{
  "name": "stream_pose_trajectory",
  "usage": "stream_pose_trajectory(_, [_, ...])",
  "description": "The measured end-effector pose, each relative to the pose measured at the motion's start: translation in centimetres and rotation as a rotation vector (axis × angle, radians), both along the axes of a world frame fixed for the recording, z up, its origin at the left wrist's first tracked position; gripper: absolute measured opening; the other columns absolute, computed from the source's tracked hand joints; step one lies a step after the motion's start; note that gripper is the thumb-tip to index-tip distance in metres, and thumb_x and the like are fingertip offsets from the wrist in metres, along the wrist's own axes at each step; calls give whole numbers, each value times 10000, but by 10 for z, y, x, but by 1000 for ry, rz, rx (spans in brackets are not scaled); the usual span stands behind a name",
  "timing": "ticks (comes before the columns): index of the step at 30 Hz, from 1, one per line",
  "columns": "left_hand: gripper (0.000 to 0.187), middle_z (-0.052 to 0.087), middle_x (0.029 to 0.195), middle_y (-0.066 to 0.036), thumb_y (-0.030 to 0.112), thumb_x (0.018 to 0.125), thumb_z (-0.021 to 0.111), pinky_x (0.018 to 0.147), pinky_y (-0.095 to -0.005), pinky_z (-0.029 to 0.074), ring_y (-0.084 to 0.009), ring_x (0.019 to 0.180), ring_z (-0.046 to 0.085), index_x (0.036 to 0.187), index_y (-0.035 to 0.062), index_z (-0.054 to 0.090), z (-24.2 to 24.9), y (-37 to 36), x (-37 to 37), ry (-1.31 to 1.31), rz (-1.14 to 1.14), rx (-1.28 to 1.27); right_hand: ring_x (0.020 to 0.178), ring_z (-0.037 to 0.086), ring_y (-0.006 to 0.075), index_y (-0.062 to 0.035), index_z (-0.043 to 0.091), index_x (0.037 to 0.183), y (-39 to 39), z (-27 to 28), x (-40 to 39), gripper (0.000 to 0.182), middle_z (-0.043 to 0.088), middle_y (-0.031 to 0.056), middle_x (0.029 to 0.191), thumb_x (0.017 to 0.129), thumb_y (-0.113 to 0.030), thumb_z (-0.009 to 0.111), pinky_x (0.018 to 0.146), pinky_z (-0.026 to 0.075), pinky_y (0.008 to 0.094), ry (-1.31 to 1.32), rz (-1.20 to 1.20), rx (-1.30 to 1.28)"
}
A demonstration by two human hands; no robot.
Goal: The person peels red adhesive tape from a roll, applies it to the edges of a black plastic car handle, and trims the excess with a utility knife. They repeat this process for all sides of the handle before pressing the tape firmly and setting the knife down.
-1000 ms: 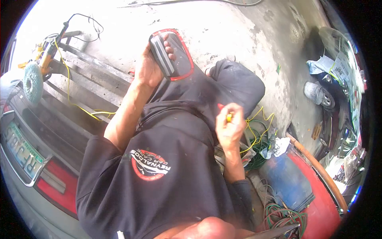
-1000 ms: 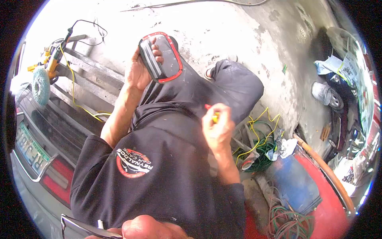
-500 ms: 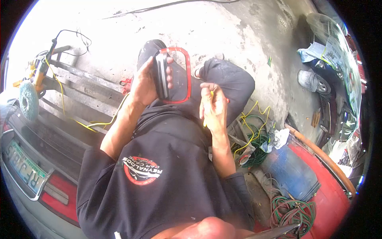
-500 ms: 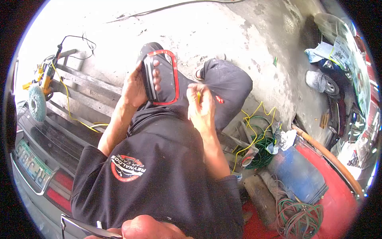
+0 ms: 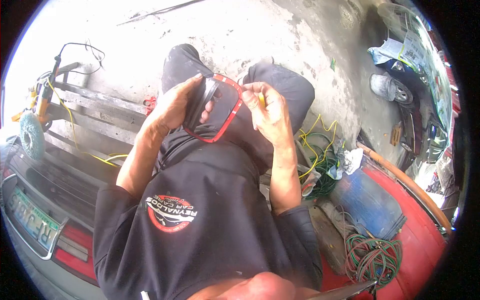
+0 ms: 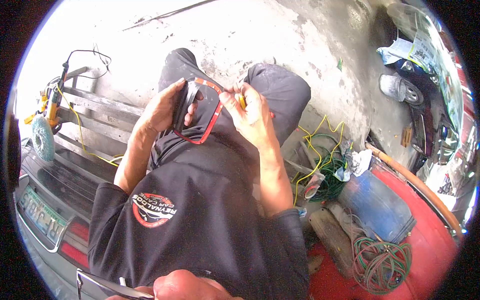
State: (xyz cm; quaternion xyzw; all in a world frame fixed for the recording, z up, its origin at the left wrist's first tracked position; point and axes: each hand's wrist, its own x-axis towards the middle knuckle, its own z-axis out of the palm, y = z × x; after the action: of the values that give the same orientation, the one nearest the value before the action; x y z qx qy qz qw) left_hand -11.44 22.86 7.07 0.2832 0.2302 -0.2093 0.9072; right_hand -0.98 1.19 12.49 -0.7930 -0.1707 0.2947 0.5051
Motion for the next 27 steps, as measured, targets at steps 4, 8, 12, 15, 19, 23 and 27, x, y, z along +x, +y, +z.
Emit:
stream_pose_trajectory(4, [562, 666, 773, -112, 457, 1082, 372, 533, -302, 531, -206, 591, 647, 1131, -45, 620, -2, 2, 1, -29, -8, -62, 426, 446, 41, 1, 655, 1032, 0, 5, -4, 377, 539, -32, 638, 1007, -376, 652, 397, 339, 217, 179, -16, 69])
stream_pose_trajectory(8, [523, 669, 798, -135, 441, 1085, 370, 539, -313, 542, -228, 588, 644, 1163, -24, 596, -13, 2, 0, -34, 9, -159, 416, 431, 42, 4, 642, 990, -1, 7, -9, 370, 502, -45, 624, 1008, -365, 653, 381, 322, 204, 359, -62, 193])
stream_pose_trajectory(12, [589, 675, 911, -156, 524, 1060, 393, 633, -361, 570, -246, 709, 665, 1230, -14, 560, -19, -3, -3, -45, 9, -195, 412, 416, 35, 3, 638, 957, 0, 5, -12, 315, 494, -44, 620, 1012, -307, 647, 372, 331, 210, 381, -69, 131])
stream_pose_trajectory(15, [750, 665, 1022, -151, 647, 1014, 400, 773, -424, 570, -271, 862, 667, 1332, -23, 512, -2, -7, 1, -54, 29, -272, 411, 397, 28, -25, 647, 930, 2, 0, -11, 228, 473, -51, 612, 1009, -238, 637, 365, 344, 210, 460, -159, 199])
stream_pose_trajectory(19, [710, 661, 970, -127, 600, 1051, 350, 719, -387, 545, -244, 832, 655, 1324, -29, 534, -2, -10, -5, -30, 53, -418, 394, 436, 60, -20, 617, 930, -2, -13, 5, 251, 508, -18, 651, 1018, -255, 622, 354, 362, 223, 506, -207, 279])
stream_pose_trajectory(23, [598, 475, 817, -26, 518, 1081, 350, 555, -272, 366, -129, 663, 401, 1218, -24, 562, 1, -23, -3, 61, 269, -270, 403, 478, 84, -6, 580, 1079, 6, -14, -4, 443, 460, -33, 638, 1085, -425, 437, 365, 392, 229, 431, -328, 285])
stream_pose_trajectory(27, [484, 436, 842, -12, 438, 1083, 393, 581, -258, 369, -119, 707, 387, 1198, -7, 545, -4, -16, -4, 27, 562, -370, 464, 567, 122, -16, 571, 1182, -8, -7, -41, 341, 521, -9, 689, 1091, -302, 410, 403, 449, 246, 463, -340, 198])
